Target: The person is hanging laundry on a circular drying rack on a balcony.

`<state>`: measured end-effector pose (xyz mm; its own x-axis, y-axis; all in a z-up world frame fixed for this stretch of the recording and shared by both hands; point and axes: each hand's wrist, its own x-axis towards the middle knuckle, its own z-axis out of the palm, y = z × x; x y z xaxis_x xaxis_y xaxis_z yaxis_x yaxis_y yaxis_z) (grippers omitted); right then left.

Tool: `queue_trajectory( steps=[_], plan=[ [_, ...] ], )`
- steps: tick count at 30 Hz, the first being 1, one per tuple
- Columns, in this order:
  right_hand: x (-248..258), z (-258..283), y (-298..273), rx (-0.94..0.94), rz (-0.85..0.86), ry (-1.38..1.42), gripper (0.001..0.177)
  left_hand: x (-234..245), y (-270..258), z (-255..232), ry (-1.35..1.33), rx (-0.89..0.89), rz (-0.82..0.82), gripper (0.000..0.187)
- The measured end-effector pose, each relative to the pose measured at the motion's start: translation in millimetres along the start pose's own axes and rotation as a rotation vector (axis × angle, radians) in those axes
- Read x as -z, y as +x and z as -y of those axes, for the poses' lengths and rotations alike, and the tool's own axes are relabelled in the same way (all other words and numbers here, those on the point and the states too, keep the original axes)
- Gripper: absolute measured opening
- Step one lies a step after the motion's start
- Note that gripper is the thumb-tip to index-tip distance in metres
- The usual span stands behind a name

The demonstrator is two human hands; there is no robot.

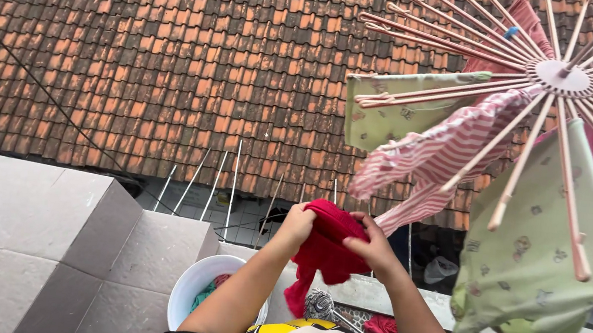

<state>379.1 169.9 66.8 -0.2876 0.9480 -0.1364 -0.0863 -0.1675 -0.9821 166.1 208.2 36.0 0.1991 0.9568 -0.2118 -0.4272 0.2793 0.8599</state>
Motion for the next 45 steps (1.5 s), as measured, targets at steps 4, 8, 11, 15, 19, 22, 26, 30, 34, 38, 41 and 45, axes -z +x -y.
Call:
queue_trajectory(
  steps=[4,8,11,15,19,22,26,30,34,38,41,45],
  plan=[
    [-7,8,-4,0.006,-0.199,-0.704,0.047,-12,-5,2,-0.022,0.054,0.072,0.023],
    [26,-41,22,0.107,-0.314,-0.343,0.033,-31,-33,-33,0.415,-0.042,0.209,0.027],
    [15,-19,10,0.035,-0.199,0.142,0.037,-43,-55,-63,0.963,-0.066,0.089,0.033],
    [-7,8,-10,-0.087,-0.064,0.460,0.043,-32,-50,-42,1.220,-0.288,-0.080,0.033],
    [-11,12,-13,0.102,-0.134,0.037,0.048,-2,-9,6,0.896,-0.510,-0.095,0.036],
    [-29,42,-30,0.136,-0.444,-0.630,0.044,-20,-18,-10,0.550,-0.401,-0.083,0.041],
    [-28,52,-37,0.264,-0.509,-0.804,0.047,-28,-23,-16,0.290,-0.329,-0.134,0.020],
    [-36,71,-50,0.325,-0.662,-1.063,0.040,-57,-56,-52,0.775,-0.453,-0.244,0.020],
    [-7,41,-38,0.345,-0.714,-1.152,0.029,-63,-49,-48,1.051,-0.584,-0.305,0.021],
    [5,13,-24,0.277,-0.501,-0.292,0.018,-59,-34,-52,1.273,-0.546,-0.323,0.020],
    [-9,38,-32,0.253,-0.387,0.352,0.023,-68,-42,-74,1.278,-0.572,-0.231,0.028],
    [0,46,-36,0.260,-0.281,0.356,0.035,-46,-3,-56,0.629,-0.220,0.192,0.035]
  ],
)
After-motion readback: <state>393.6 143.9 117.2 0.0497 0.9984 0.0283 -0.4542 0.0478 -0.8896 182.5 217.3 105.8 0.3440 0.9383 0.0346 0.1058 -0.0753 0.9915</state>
